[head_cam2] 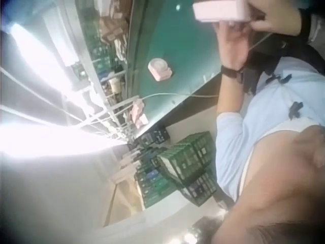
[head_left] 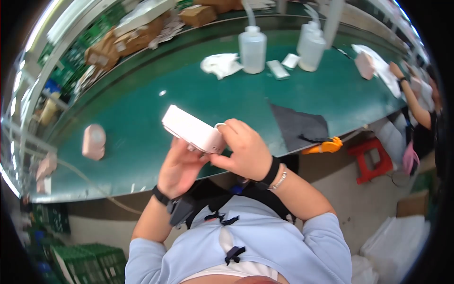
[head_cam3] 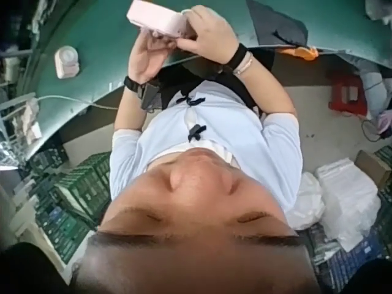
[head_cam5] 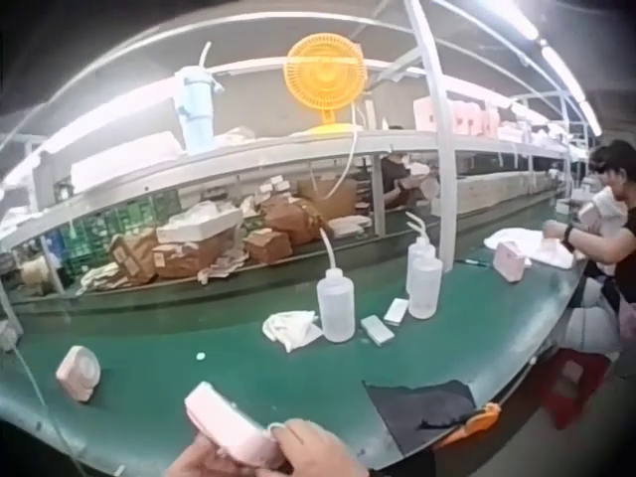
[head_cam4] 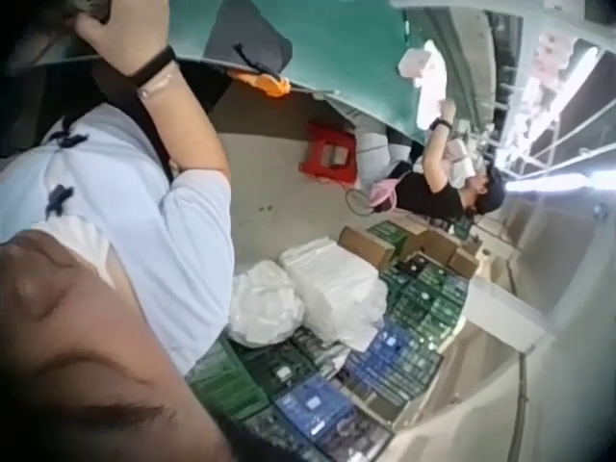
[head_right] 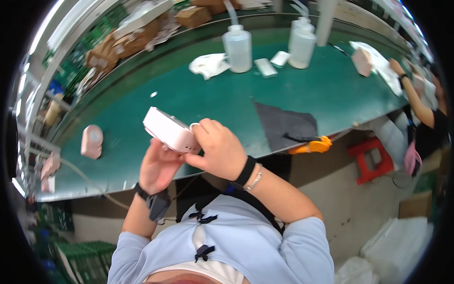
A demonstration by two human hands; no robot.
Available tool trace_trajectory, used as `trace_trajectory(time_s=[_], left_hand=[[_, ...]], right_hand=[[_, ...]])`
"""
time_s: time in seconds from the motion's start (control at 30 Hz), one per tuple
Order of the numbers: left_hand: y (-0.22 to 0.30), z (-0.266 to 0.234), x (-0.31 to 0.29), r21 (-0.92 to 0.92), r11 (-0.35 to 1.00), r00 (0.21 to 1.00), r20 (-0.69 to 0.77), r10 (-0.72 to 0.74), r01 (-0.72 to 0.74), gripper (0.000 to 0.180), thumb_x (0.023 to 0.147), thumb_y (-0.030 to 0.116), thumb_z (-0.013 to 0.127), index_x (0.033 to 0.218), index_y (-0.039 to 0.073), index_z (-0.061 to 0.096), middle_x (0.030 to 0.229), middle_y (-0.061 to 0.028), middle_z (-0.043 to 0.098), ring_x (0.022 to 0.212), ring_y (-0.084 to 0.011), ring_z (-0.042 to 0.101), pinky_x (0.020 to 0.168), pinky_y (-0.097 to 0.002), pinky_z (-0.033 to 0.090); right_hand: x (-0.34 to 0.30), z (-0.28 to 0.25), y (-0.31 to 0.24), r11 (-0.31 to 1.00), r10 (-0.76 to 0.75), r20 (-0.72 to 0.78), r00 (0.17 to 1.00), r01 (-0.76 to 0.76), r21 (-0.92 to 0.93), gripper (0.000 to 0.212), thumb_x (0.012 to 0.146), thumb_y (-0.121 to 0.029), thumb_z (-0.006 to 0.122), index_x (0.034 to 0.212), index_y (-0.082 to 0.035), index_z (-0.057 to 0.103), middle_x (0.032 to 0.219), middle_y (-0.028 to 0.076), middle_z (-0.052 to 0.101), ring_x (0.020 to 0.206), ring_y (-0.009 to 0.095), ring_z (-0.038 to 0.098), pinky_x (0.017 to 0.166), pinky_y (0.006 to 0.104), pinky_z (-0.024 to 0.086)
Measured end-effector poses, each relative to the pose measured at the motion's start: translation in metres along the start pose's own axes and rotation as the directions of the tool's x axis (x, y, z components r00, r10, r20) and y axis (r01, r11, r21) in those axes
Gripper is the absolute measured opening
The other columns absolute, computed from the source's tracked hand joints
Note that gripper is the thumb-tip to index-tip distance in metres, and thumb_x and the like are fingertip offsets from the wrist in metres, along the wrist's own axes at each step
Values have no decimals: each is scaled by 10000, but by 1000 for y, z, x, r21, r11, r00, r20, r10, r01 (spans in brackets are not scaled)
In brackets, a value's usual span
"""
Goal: The person picks up a pink fan, wipes its surfaces with a cloth, and uses an air nozzle to blow it clean. They repeat this process for several fans, placing each back on the conveyor belt after cleaning.
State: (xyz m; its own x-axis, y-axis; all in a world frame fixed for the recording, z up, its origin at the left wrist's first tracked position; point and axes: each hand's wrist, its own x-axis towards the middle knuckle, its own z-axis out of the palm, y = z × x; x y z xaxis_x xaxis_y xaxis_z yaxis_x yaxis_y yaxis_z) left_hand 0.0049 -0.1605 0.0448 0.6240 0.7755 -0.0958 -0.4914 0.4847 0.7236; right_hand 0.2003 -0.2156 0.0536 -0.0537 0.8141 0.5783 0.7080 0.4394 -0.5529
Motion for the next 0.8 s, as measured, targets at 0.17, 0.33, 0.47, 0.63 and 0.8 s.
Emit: trace_trajectory(time_s=[0.17,0.33,0.47,0.63,0.8], left_hand=[[13,47,-14,299,931,965,216,148,-210,698,856,216,699,1446,53,363,1316,-128,528,1250,-286,521,1050,-446,438],[26,32,-8,447,878,958,283,46,-174,627,819,117,698,1381,13,441,1240,-110,569,1125,-233,580,1002,-372,457],[34,18,-8,645,751,959,278,-57,-142,530,819,74,680,1311,-6,500,1193,-95,593,1028,-190,594,960,-341,465],[39,5,-15,726,682,979,192,-75,-90,481,823,59,667,1277,-7,524,1161,-88,605,1024,-178,589,946,-325,466],[35,-14,-17,669,739,996,89,25,-78,467,841,68,652,1284,1,521,1169,-84,599,1002,-167,588,941,-315,467]], right_hand=[[-28,-21,39,489,482,95,871,-357,796,430,863,-261,691,1187,-2,580,1126,106,624,1031,266,606,858,379,510],[-46,-116,40,79,709,-156,687,142,987,516,974,-346,535,1378,-35,459,1312,77,581,1175,206,574,969,383,505],[-79,-245,66,130,606,-76,791,-4,992,509,916,-458,589,1181,-25,551,965,129,647,712,180,638,585,297,567],[-107,-351,155,147,889,-116,442,-36,989,473,850,-430,652,1019,6,579,824,88,604,512,117,470,404,214,358],[-138,-376,262,-156,876,164,453,-56,986,368,753,-314,693,930,-7,594,783,72,594,501,99,448,392,206,308]])
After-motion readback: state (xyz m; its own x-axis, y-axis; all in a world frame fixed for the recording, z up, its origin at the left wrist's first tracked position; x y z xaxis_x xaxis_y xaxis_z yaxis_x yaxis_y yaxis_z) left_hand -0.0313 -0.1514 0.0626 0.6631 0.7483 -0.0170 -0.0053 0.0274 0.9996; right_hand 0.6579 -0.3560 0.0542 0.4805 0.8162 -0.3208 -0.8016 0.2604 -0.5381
